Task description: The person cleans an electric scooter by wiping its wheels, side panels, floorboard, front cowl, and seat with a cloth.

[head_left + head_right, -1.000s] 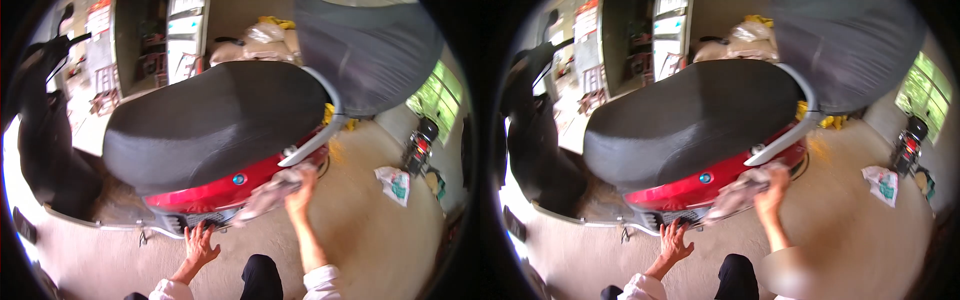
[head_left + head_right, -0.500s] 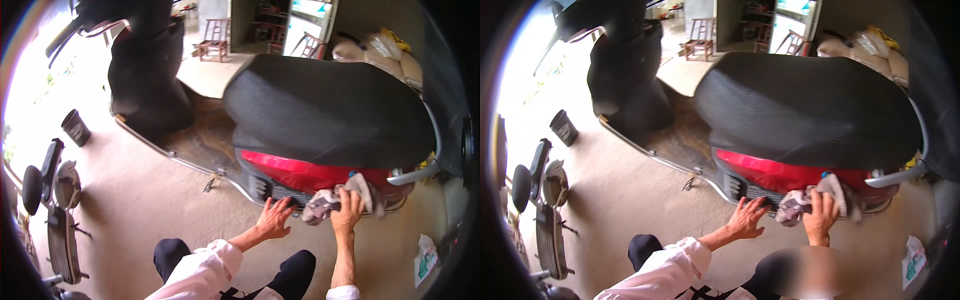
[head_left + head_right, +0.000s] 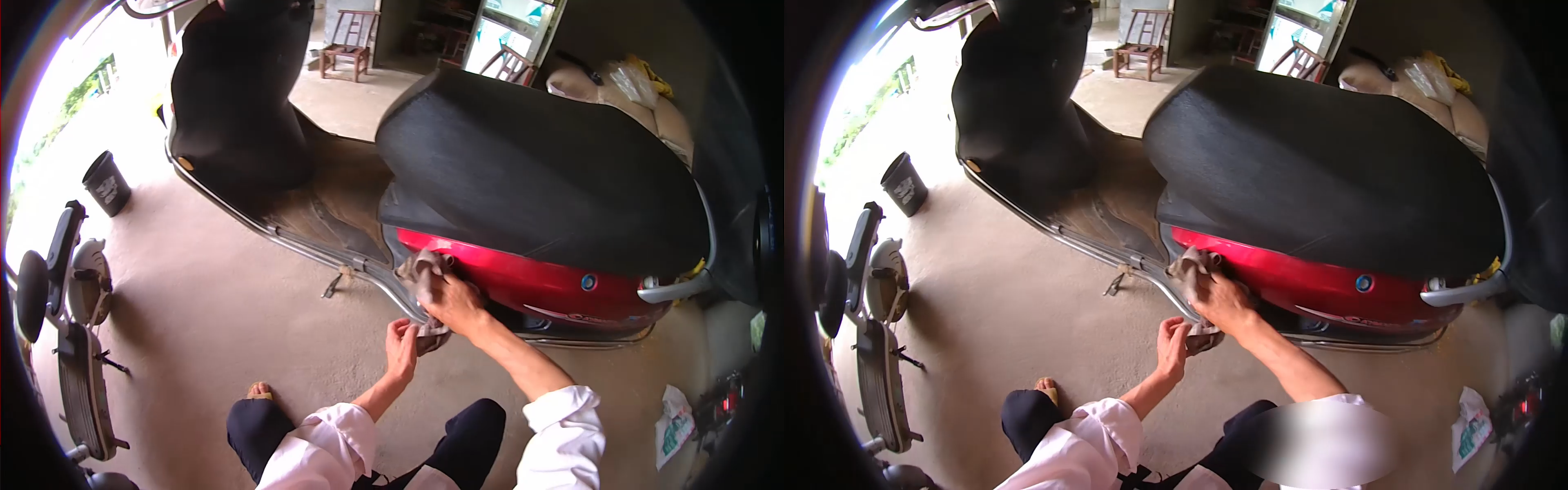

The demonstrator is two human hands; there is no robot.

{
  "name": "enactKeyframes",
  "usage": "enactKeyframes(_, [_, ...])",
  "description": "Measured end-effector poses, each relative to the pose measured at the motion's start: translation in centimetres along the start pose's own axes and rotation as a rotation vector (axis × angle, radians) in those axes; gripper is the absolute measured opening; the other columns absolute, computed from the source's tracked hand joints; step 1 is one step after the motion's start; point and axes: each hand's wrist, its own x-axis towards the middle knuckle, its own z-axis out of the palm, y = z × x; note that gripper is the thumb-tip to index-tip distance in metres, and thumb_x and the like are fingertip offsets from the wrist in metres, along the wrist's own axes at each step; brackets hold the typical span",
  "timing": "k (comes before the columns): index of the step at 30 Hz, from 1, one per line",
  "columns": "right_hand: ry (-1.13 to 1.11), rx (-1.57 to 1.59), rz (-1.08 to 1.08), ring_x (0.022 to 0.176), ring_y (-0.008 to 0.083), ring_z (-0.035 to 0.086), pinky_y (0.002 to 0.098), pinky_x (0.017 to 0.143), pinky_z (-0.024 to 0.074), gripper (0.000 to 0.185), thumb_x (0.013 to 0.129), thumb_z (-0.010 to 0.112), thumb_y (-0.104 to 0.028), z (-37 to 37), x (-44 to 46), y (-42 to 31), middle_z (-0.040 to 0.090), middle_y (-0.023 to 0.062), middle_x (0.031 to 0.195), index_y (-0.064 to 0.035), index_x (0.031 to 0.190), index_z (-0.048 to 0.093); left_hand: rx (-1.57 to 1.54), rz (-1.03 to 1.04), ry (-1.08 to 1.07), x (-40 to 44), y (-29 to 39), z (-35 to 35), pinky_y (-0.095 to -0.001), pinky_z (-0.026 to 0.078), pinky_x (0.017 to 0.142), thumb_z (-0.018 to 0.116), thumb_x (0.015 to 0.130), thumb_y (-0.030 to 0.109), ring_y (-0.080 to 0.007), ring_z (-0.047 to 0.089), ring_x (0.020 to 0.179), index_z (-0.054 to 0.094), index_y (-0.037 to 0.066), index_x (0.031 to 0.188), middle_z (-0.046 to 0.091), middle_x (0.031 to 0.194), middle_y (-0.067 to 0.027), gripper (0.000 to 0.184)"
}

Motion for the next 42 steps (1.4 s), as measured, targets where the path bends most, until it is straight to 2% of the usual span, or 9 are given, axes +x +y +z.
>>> enactKeyframes(4, [-0.273,-0.014,0.028,0.091,0.0159,0.057,0.0369,0.085,0.0408,0.020,0.081,0.060,-0.020,-6.7,-9.4,1.3,0.062,0.0004,0.107,-0.0125,0.099,0.064,0.476,0.157,-0.414,-2.0,-2.0,1.8,-0.0286,0.050,0.071,0.070,0.087,0.026,-0.0144,0.061,0.080,0.055,0.004,0.119,0.065,0.094,-0.0081,0.041])
enactKeyframes(6, [-0.361,0.009,0.091,0.093,0.0159,0.057,0.0378,0.086,0.0409,0.020,0.081,0.060,-0.019,-9.9,-14.1,2.2,0.063,-0.0008,0.106,-0.0124,0.100,0.064,0.423,-0.179,-0.801,-3.7,-0.9,2.4,-0.0259,0.049,0.069,0.066,0.091,0.024,-0.0113,0.060,0.078,0.059,0.003,0.110,0.066,0.089,-0.0043,0.029])
enactKeyframes(9, [-0.271,-0.043,0.104,0.092,0.0149,0.059,0.0369,0.086,0.0408,0.020,0.082,0.060,-0.019,-13.7,-15.1,3.4,0.064,-0.0002,0.105,-0.0123,0.101,0.065,0.292,-0.202,-0.928,-6.2,-1.5,3.5,-0.0241,0.047,0.067,0.058,0.096,0.017,-0.0079,0.056,0.074,0.060,0.004,0.102,0.063,0.085,0.0012,0.015])
enactKeyframes(20, [-0.413,-0.046,-0.071,0.087,0.0181,0.059,0.0342,0.084,0.0386,0.020,0.085,0.056,-0.024,-2.6,0.1,-0.2,0.062,0.0032,0.087,-0.0104,0.097,0.065,-0.092,-0.142,-0.329,-3.4,-0.3,2.0,-0.0254,0.052,0.066,0.060,0.094,0.012,-0.0098,0.062,0.072,0.061,0.005,0.102,0.064,0.082,-0.0013,0.010])
enactKeyframes(22, [-0.708,0.015,0.003,0.092,0.0192,0.061,0.0362,0.084,0.0399,0.019,0.086,0.055,-0.022,-1.9,4.4,-0.9,0.065,0.0052,0.089,-0.0100,0.096,0.066,-0.271,0.028,-0.192,-2.4,0.4,1.2,-0.0253,0.052,0.065,0.059,0.095,0.012,-0.0102,0.063,0.070,0.061,0.005,0.103,0.064,0.081,-0.0020,0.011])
enactKeyframes(26, [-0.354,0.310,0.241,0.109,0.0240,0.059,0.0406,0.086,0.0416,0.023,0.088,0.053,-0.018,1.9,9.9,-0.9,0.063,0.0153,0.119,-0.0076,0.103,0.067,-0.291,0.065,-0.022,0.5,1.7,-1.6,-0.0284,0.053,0.073,0.059,0.094,0.017,-0.0124,0.064,0.082,0.058,0.006,0.116,0.065,0.094,-0.0023,0.025])
enactKeyframes(32, [-0.654,0.125,0.401,0.127,0.0275,0.049,0.0422,0.103,0.0339,0.044,0.090,0.048,-0.020,9.0,16.0,-2.8,0.048,0.0201,0.143,-0.0022,0.129,0.059,-0.306,0.077,-0.119,4.6,6.2,-4.6,-0.0363,0.046,0.090,0.053,0.096,0.039,-0.0171,0.058,0.107,0.053,0.012,0.130,0.060,0.119,-0.0021,0.044])
enactKeyframes(37, [-0.606,0.234,0.394,0.107,0.0246,0.057,0.0421,0.091,0.0382,0.031,0.087,0.053,-0.021,6.6,12.6,-3.0,0.062,0.0111,0.114,-0.0064,0.111,0.065,-0.171,0.137,-0.056,6.2,6.1,-2.9,-0.0373,0.043,0.089,0.052,0.094,0.052,-0.0169,0.056,0.108,0.059,0.014,0.123,0.061,0.118,-0.0011,0.048])
enactKeyframes(42, [-0.350,0.324,0.587,0.098,0.0286,0.059,0.0425,0.086,0.0405,0.034,0.080,0.064,-0.016,-2.0,3.8,-3.8,0.062,0.0106,0.103,-0.0035,0.111,0.058,-0.142,0.351,-0.224,2.8,3.5,0.6,-0.0299,0.043,0.092,0.053,0.099,0.024,-0.0121,0.053,0.102,0.056,0.004,0.120,0.060,0.112,-0.0029,0.030])
